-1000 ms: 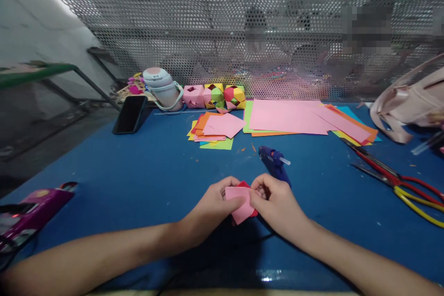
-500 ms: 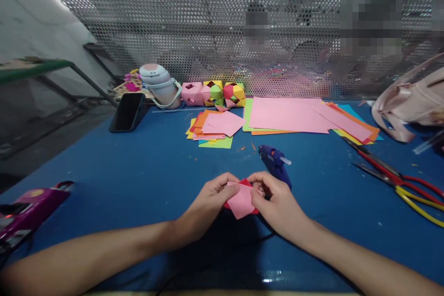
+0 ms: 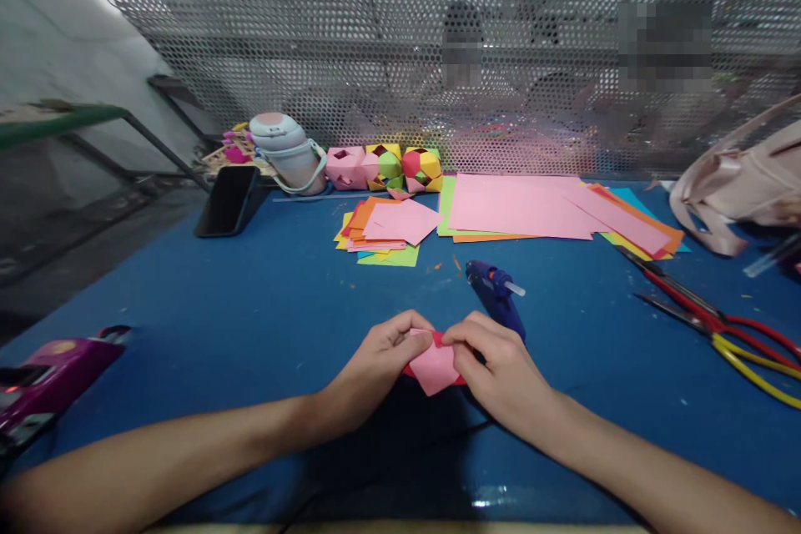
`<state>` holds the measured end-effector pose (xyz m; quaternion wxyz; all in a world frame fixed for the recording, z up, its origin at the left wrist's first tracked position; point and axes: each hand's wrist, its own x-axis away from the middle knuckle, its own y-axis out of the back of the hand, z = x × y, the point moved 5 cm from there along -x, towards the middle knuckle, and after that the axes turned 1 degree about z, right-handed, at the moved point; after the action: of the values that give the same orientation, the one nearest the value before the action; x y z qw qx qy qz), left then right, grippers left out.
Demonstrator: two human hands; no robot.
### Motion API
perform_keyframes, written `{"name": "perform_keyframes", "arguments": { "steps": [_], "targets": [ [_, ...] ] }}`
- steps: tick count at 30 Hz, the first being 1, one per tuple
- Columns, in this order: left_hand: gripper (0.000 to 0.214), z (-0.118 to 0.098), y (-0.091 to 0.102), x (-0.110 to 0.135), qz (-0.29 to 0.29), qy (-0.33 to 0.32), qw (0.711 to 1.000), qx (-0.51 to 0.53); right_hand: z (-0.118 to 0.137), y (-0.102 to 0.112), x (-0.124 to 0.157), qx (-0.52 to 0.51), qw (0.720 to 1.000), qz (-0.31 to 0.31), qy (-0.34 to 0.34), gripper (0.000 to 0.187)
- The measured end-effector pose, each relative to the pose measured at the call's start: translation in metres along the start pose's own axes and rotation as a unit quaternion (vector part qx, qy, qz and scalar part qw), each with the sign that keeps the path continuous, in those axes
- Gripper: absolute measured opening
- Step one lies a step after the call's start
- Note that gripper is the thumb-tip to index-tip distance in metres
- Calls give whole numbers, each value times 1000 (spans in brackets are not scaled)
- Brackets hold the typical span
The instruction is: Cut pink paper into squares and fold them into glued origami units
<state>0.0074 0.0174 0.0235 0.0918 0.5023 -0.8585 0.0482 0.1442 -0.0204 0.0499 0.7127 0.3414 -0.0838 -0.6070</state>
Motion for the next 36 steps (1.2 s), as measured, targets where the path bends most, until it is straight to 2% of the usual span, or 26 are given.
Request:
{"name": "perform_keyframes", "arguments": {
  "steps": [6,8,12,14,21,24,28,30,32,34,36],
  "targets": [
    [14,1,-1,-1,17,0,1000,-24,6,0,1,0,998,-4,56,22],
    [14,0,-1,0,15,-3,999,-40,6,0,1,-6,999,1,36,18],
    [15,-4,-1,2,11,-19,997,-77,1,-1,1,5,999,14,-52,9],
    [14,-5,-3,3,17,-23,995,-98,2,-1,0,13,998,21,-55,13],
    [11,-3,-6,2,54,-40,977,-203,13,-2,3,120,985,68,99,27],
    [14,-3,-5,3,56,-31,981,-182,12,0,2,95,990,75,71,25],
    [14,-2,-1,0,-2,-44,991,-123,11,7,0,42,998,42,6,16],
    [14,0,-2,-2,-3,-43,995,-92,11,8,-1,54,998,27,14,20],
    [15,1,-5,-3,22,-39,996,-72,11,7,-1,70,996,29,37,23],
    [17,0,-6,-3,41,-38,995,-79,11,5,1,77,995,37,54,24],
    [17,-1,-5,-3,35,-34,994,-93,11,5,2,71,995,35,53,20]
  ]
}}
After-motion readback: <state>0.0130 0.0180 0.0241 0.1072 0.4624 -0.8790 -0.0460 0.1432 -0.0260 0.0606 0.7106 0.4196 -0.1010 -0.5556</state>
